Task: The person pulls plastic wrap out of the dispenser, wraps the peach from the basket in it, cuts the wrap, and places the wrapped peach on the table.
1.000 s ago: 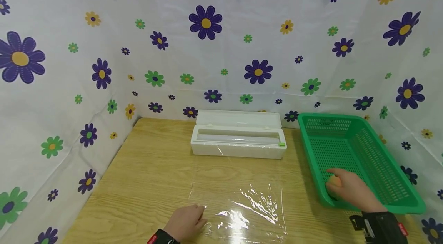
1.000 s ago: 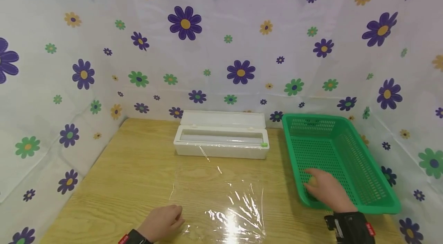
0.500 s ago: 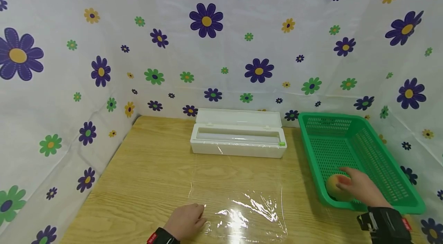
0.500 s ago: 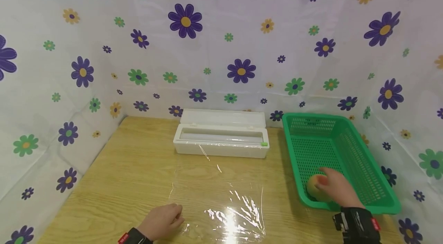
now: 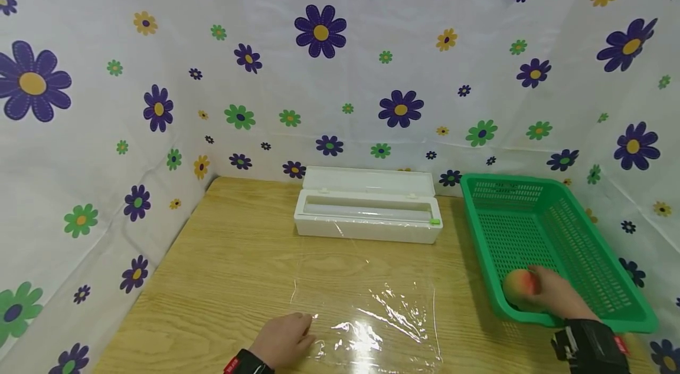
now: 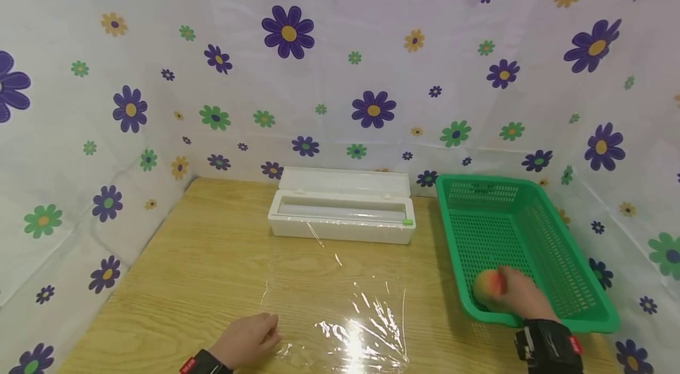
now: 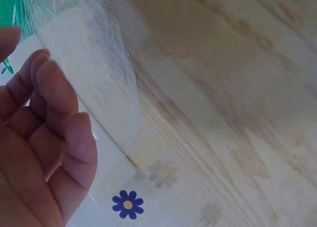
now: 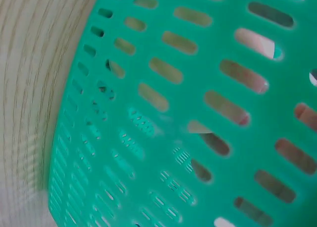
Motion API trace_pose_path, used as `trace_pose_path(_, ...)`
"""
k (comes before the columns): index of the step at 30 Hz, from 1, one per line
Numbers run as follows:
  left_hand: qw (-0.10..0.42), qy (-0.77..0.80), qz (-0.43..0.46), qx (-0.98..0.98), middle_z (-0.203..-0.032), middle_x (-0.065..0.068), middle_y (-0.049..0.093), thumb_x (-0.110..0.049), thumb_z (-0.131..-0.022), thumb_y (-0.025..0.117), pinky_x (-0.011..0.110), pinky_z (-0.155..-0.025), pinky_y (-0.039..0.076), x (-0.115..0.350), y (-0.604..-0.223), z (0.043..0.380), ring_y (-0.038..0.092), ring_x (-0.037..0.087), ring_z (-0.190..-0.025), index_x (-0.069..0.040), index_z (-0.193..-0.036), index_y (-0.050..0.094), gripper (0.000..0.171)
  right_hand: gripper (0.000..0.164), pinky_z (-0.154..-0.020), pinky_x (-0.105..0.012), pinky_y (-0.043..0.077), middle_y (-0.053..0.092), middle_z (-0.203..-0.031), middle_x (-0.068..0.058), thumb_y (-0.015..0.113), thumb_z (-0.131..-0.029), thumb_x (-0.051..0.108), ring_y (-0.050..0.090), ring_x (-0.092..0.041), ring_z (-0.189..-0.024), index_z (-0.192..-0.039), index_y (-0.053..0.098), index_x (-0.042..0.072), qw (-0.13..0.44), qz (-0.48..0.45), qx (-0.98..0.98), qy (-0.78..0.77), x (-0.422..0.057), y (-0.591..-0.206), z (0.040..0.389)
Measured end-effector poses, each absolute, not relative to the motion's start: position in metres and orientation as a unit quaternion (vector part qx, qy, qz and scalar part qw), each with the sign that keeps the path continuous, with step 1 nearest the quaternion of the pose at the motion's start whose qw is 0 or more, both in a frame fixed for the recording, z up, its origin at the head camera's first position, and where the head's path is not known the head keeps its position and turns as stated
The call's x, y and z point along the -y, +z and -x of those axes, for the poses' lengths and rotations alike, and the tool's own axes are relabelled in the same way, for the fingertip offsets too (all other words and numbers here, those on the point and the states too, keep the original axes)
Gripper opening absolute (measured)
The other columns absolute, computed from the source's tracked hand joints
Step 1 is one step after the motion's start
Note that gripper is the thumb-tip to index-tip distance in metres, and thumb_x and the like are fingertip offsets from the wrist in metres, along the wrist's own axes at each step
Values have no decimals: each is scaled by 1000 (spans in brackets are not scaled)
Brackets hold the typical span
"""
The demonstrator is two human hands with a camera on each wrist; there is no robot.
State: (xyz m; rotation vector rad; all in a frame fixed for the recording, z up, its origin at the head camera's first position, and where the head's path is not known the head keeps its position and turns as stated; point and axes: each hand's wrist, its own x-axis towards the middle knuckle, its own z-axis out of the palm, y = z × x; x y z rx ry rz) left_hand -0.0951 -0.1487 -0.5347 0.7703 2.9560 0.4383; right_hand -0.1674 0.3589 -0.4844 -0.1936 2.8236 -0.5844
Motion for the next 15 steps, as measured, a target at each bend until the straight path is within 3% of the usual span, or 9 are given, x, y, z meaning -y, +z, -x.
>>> trace_pose_path(7, 3, 140, -254, -957, -58, -10, 32, -21, -80, 61, 21, -41, 27, 150, -533, 98, 31, 3, -48, -16, -65, 41, 25, 70, -70, -48, 41, 47, -99, -38, 72, -70, 19, 47, -48, -88, -110, 36, -26, 121, 81, -972, -183, -362, -492, 173)
trace_pose_path(15, 6, 144, -249, -958, -61, -10, 34, -22, -80, 61, 20, -42, 29, 152, -532, 100, 32, 2, -50, -16, -67, 44, 23, 81, -66, -45, 43, 50, -93, -32, 76, -66, 29, 51, -42, -82, -111, 35, -24, 142, 51, -970, -188, -362, -494, 175)
